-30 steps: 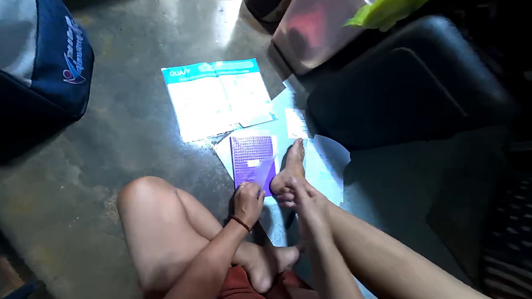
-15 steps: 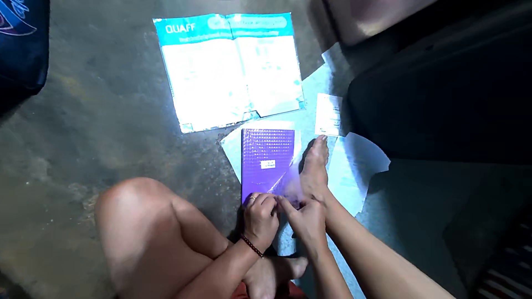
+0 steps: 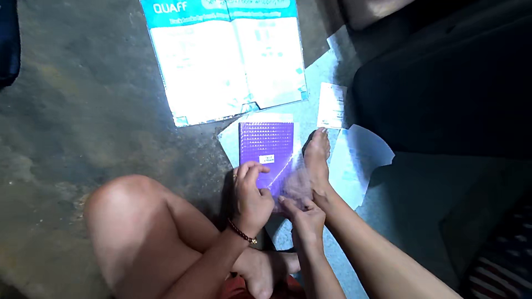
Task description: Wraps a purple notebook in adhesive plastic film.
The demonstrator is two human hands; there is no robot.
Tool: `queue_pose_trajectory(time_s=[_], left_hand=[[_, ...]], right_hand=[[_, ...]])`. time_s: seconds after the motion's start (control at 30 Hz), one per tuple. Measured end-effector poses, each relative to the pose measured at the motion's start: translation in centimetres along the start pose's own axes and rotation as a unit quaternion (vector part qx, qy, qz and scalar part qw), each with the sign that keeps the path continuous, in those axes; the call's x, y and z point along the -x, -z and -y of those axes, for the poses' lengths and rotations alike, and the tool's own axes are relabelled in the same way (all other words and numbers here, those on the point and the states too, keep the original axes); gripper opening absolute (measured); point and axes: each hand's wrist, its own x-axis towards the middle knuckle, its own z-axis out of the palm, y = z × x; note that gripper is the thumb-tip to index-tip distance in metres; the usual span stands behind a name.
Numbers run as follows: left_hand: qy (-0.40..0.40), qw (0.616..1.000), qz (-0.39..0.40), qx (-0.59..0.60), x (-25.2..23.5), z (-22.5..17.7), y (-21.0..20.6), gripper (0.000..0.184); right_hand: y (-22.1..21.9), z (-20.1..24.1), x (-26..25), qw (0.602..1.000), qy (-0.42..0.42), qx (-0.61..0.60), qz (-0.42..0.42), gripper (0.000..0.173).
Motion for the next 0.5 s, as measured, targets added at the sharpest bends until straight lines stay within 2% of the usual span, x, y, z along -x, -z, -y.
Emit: queue_pose_trajectory(time_s=[0.03, 0.1, 0.17, 0.23, 0.27, 0.33, 0.4, 0.43, 0.5], left_hand=[[0.022, 0.999, -0.009, 0.041, -0.5, -0.6, 0.3, 0.031], [0.048, 0.993, -0.032, 0.106, -1.2, -2.1, 0.9, 0.027], [0.063, 0.991, -0.016, 0.115, -2.2, -4.4, 1.9, 0.023], [0.067, 0.995, 0.071, 0.035, -3.7, -6.6, 3.3, 0.021], [0.039, 0.99, 0.129, -0.04, -4.6, -7.0, 3.8, 0.022], [-0.038, 0.942, 0.257, -0.214, -6.7, -6.9, 4.2, 0.032], [-0.104, 0.859, 0.353, -0.356, -8.4, -5.2, 3.8, 0.052], [-0.134, 0.82, 0.382, -0.406, -8.9, -3.9, 3.7, 0.064], [-0.179, 0.769, 0.411, -0.456, -9.7, -1.4, 3.9, 0.078]], right_hand=[[-0.3, 0.0, 0.2, 0.999, -0.023, -0.042, -0.015, 0.021], [-0.7, -0.1, 0.4, 0.995, -0.064, -0.074, -0.026, 0.011], [-0.9, -0.1, 0.2, 0.993, -0.086, -0.075, -0.017, 0.009], [-1.1, -0.6, 0.2, 0.995, -0.086, -0.058, -0.012, 0.011], [-1.1, -0.8, 0.2, 0.995, -0.083, -0.054, -0.009, 0.011], [-1.4, -1.4, 0.2, 0.995, -0.078, -0.058, -0.015, 0.01], [-1.7, -1.5, 0.1, 0.994, -0.087, -0.059, -0.022, 0.012], [-1.7, -1.5, 0.1, 0.995, -0.087, -0.043, -0.017, 0.013], [-1.2, -1.9, -0.1, 0.998, -0.06, 0.019, 0.008, 0.017]])
